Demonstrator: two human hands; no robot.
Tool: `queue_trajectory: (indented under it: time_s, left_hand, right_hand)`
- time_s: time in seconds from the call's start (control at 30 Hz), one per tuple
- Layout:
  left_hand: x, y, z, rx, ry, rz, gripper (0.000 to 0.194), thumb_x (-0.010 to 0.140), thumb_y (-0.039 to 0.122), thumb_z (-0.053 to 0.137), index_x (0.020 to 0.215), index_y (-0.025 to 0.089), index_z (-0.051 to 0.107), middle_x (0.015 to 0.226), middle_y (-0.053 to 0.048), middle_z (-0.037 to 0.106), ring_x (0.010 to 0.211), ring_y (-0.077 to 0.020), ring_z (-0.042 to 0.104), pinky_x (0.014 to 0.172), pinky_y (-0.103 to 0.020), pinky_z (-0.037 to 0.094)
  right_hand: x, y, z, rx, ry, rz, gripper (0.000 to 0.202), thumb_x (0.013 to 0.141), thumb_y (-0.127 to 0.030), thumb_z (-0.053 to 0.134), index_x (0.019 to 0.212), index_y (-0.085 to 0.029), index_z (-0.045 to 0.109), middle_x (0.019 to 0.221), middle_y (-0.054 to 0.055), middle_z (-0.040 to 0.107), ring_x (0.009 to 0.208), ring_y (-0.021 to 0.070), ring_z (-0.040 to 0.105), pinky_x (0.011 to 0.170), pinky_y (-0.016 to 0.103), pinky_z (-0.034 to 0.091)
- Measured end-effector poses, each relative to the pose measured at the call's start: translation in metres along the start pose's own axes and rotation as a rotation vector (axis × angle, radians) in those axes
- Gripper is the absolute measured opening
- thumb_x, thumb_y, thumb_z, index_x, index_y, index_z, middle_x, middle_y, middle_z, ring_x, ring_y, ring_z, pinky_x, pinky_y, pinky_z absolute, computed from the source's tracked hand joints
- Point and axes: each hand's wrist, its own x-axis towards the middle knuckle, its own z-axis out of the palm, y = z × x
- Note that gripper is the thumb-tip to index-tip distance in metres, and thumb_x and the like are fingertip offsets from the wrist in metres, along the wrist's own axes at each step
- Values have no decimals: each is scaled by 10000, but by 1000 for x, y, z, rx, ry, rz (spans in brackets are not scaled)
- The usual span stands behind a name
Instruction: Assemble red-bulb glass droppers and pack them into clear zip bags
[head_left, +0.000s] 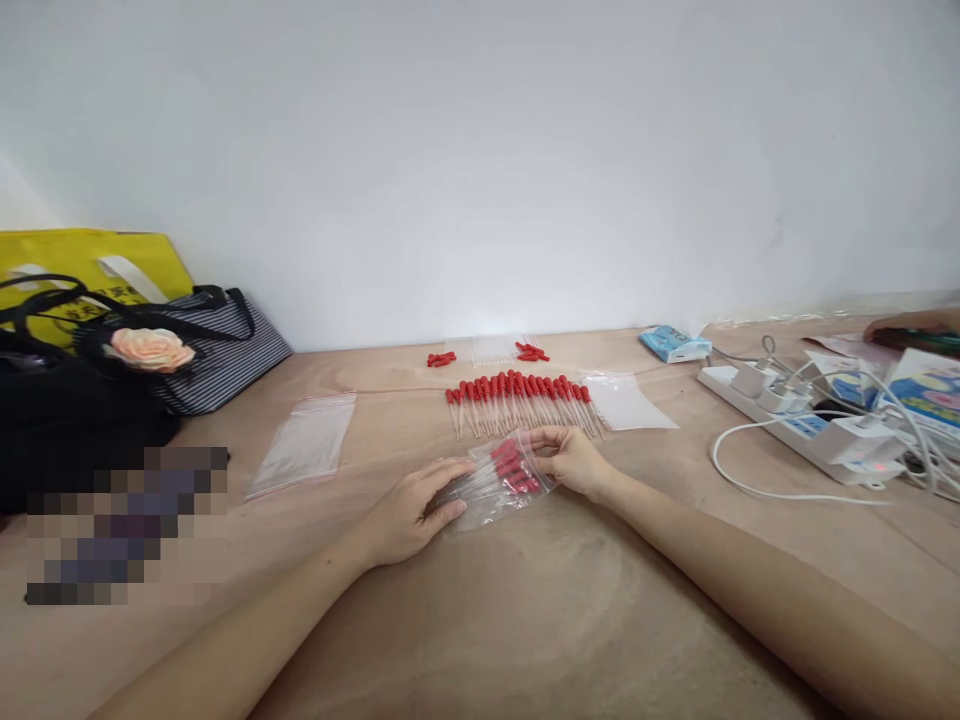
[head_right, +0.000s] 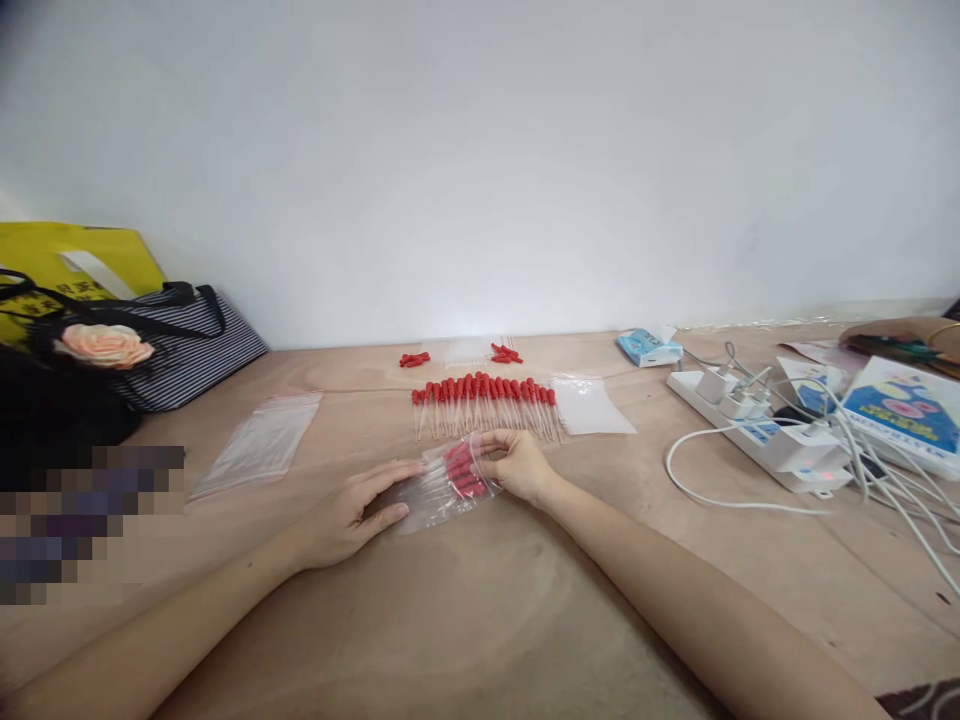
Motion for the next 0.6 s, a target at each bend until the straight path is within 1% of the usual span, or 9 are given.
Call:
queue_trajectory:
  time_s: [0.07,0.13,0.2,0.27,0.33,0.4,0.5,0.53,0.6]
  left_hand:
    - [0,0,0,14,6,8,397,858,311,410,1242,209,415,1292,-55,446,1180,-192,406,992,-354,334]
    - [0,-1,-1,29,-7,44,430,846,302,423,1268,224,390,1332,-48,398,1225,-207,348,1010,-385,304]
    - [0,-1,-2,48,-51,111,465,830,274,437,1289,254,367,1372,-27,336,1267,-224,273,1031,-431,251]
    - [-1,-1,-5,62,-112,170,473,822,242,439,1288,288,369,1386,-6,306,1282,-232,240,1040,-465,207]
    - [-4,1,-9,67,-153,188,465,818,233,446,1273,309,388,1374,0,328,1268,-230,274,1040,-466,210]
    - [-9,5,-14,73,-158,179,452,803,265,484,1249,303,427,1337,-14,392,1221,-235,361,1019,-444,273]
    - [-14,14,-21,116,-98,179,364,794,313,507,1152,263,544,1152,-49,580,1046,-239,534,951,-427,371]
    - [-15,18,-22,131,-66,192,340,799,322,502,1125,254,567,1100,-53,610,1010,-239,555,941,-429,380]
    - [-14,27,-21,149,-44,227,361,809,330,492,1157,249,542,1161,-56,573,1079,-252,508,958,-434,364]
  right_hand:
    - [0,1,0,2,-28,10,390,478,-237,765,829,-132,633,827,55,663,682,141,622,633,282,499]
    - [-1,0,-2,-2,-53,30,385,523,-259,746,872,-146,630,801,38,660,625,111,602,570,243,479]
    - [-2,0,-5,-26,-31,27,345,568,-281,720,875,-151,628,684,2,642,529,73,553,504,206,443]
    - [-2,0,-9,-52,32,-2,281,594,-295,700,823,-148,628,555,-35,586,463,52,496,459,185,411]
    - [-1,0,-13,-67,97,-29,239,598,-305,692,765,-149,621,506,-51,544,442,49,469,429,179,393]
    - [-1,1,-16,-74,126,-49,231,591,-314,691,736,-152,611,511,-49,537,442,53,469,414,181,388]
    - [0,2,-17,-91,122,-61,236,584,-320,691,726,-151,606,520,-47,534,437,52,468,407,183,390]
    - [0,2,-17,-98,116,-62,236,587,-323,689,724,-151,604,518,-48,532,435,51,468,406,182,391]
    - [-1,2,-16,-115,106,-64,235,596,-330,682,724,-150,602,512,-50,525,432,47,466,406,178,391]
